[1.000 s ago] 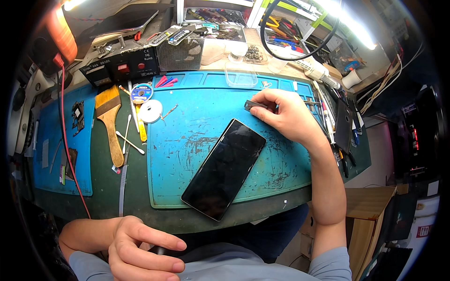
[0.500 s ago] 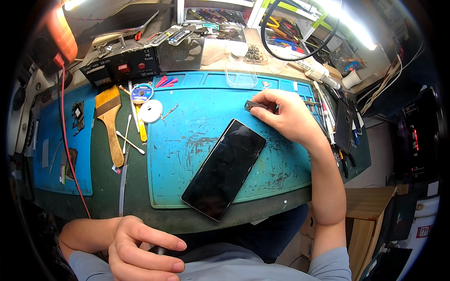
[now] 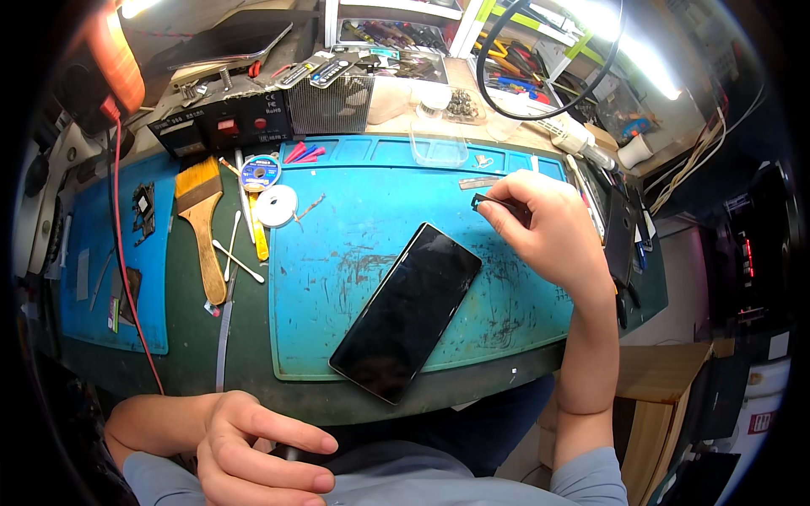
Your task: The person works on a smartphone at a cluttered electronics repair bench. They use a small metal tool to pry and separate the phone's screen assembly from the frame, then test the device by turning it on and interacting with the touchscreen.
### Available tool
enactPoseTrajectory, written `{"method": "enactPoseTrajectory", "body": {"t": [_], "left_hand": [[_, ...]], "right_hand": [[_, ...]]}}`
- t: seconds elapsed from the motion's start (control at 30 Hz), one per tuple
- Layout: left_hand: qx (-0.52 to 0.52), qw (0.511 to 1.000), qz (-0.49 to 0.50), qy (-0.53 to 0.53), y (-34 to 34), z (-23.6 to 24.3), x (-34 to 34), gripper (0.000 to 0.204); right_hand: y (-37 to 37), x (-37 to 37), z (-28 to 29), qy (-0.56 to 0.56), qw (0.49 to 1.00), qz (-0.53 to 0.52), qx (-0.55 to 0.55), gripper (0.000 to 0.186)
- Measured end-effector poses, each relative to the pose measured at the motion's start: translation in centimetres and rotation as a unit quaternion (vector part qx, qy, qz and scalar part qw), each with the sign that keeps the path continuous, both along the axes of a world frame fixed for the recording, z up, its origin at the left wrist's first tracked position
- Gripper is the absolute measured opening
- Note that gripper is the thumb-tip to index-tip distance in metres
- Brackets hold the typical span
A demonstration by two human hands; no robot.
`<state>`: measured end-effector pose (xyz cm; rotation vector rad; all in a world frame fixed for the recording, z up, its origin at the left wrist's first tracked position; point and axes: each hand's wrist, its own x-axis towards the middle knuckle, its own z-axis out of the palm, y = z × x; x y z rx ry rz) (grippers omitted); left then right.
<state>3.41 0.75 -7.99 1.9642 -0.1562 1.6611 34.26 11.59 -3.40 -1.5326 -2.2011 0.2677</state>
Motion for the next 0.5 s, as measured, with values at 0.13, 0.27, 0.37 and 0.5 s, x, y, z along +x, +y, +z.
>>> {"method": "enactPoseTrajectory", "body": {"t": [0.13, 0.27, 0.37, 0.5], "left_hand": [[-0.007, 1.000, -0.012, 0.027, 0.0, 0.3, -0.6, 0.043], [0.000, 0.999, -0.027, 0.027, 0.3, 0.7, -0.6, 0.043], [0.003, 0.999, -0.027, 0.029, 0.6, 0.6, -0.6, 0.043], [-0.001, 0.999, -0.023, 0.029, 0.4, 0.1, -0.5, 0.044]], "right_hand": [[-0.5, -0.2, -0.5, 0.011, 1.000, 0.015, 0.021, 0.015], [-1.8, 0.4, -0.9, 0.018, 1.000, 0.019, 0.013, 0.016], [-2.5, 0.8, -1.6, 0.049, 0.999, 0.012, -0.022, 0.015], [-2.4, 0.0, -1.9, 0.068, 0.997, 0.033, -0.005, 0.015]]}}
